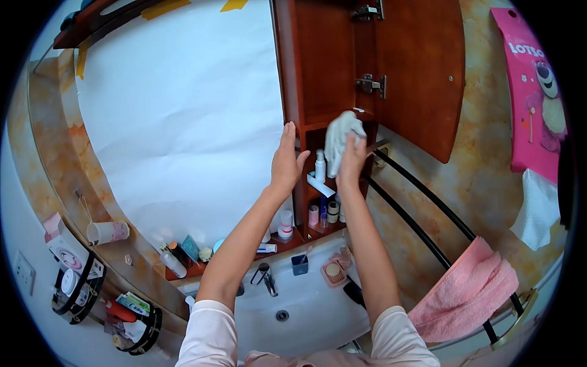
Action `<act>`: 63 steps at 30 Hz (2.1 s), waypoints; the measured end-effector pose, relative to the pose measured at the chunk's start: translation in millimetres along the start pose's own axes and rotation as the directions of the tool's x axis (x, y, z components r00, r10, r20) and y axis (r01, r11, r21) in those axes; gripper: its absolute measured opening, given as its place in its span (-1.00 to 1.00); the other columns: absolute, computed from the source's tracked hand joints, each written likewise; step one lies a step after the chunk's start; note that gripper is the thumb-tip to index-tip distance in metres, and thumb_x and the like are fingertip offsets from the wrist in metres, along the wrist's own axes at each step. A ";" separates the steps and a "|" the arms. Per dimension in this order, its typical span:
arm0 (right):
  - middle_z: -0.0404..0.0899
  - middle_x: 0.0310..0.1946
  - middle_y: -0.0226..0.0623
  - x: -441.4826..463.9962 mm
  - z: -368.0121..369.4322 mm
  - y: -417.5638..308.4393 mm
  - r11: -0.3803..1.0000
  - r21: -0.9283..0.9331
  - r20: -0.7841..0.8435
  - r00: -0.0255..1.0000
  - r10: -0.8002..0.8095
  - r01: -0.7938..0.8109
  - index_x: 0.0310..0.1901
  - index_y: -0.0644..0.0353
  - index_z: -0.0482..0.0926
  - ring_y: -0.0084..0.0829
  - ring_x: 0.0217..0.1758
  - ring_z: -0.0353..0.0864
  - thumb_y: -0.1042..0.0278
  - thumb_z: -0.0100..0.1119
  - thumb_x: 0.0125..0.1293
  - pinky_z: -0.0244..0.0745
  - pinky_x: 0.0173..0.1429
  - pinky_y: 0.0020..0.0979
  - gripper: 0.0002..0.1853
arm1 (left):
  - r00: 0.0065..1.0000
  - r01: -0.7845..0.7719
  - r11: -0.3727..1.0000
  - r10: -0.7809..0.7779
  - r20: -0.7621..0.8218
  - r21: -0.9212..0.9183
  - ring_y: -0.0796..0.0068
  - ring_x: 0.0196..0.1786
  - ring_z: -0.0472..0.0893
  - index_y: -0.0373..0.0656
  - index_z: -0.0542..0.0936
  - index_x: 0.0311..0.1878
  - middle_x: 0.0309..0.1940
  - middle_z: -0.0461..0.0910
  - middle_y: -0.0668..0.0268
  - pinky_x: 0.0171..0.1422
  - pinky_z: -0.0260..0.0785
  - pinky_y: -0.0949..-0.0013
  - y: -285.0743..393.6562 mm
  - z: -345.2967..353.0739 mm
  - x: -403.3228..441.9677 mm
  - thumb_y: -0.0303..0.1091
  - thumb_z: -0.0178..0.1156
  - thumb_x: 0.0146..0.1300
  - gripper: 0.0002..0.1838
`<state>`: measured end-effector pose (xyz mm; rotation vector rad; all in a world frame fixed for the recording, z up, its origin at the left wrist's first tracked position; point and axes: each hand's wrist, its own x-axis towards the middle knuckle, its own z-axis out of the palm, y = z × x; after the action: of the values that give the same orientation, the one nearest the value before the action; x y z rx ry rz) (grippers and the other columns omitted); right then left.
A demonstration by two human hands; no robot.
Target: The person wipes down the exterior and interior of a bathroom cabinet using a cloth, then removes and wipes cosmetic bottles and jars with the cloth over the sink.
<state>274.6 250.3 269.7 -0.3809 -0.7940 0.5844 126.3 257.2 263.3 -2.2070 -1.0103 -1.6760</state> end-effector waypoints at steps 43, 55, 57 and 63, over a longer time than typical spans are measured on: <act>0.59 -0.07 -0.20 139.5 91.9 -10.4 0.956 0.086 0.365 0.902 0.231 -0.279 0.07 0.29 0.44 -0.32 -0.01 0.61 0.54 0.34 0.09 0.54 0.06 -0.33 -0.53 | 0.993 0.110 0.914 -0.120 -0.001 -0.391 0.31 0.29 0.44 -0.23 0.25 0.43 0.30 0.39 0.10 0.32 0.34 0.26 48.2 -45.7 -20.4 -0.50 0.15 0.31 -0.38; 0.45 0.21 -0.27 206.3 187.8 -22.4 0.427 -0.311 0.620 0.522 -0.586 0.849 0.16 0.10 0.50 -0.14 0.30 0.33 0.52 0.17 -0.03 0.20 0.41 -0.20 -0.41 | 0.973 -0.171 0.985 0.167 -0.160 -0.010 0.05 0.58 -0.05 -0.38 -0.04 0.50 0.53 -0.04 -0.05 0.61 -0.20 0.22 3.2 16.0 65.2 -0.35 -0.23 0.50 -0.41; 0.51 0.15 -0.29 197.6 187.6 -23.4 0.507 -0.272 0.600 0.556 -0.575 0.818 0.11 0.13 0.53 -0.09 0.20 0.38 0.65 0.12 -0.07 0.28 0.35 -0.25 -0.42 | 0.975 -0.164 0.986 0.159 -0.157 -0.022 0.04 0.58 -0.05 -0.39 -0.04 0.50 0.53 -0.05 -0.06 0.61 -0.20 0.22 5.8 15.5 63.5 -0.36 -0.23 0.50 -0.41; 0.58 0.00 -0.24 179.4 163.6 -12.5 0.494 -0.263 0.625 0.536 -0.567 0.829 0.02 0.13 0.58 -0.03 0.03 0.47 0.63 0.19 -0.02 0.42 0.17 -0.22 -0.52 | 0.965 -0.178 0.984 0.171 -0.196 -0.016 0.00 0.56 0.00 -0.36 -0.02 0.50 0.52 -0.03 -0.08 0.59 -0.12 0.19 3.0 19.8 66.1 -0.38 -0.17 0.48 -0.40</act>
<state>255.3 368.5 481.3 -0.3694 -1.5003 -0.4305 152.0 291.8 317.3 -2.0361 -0.7215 -1.7960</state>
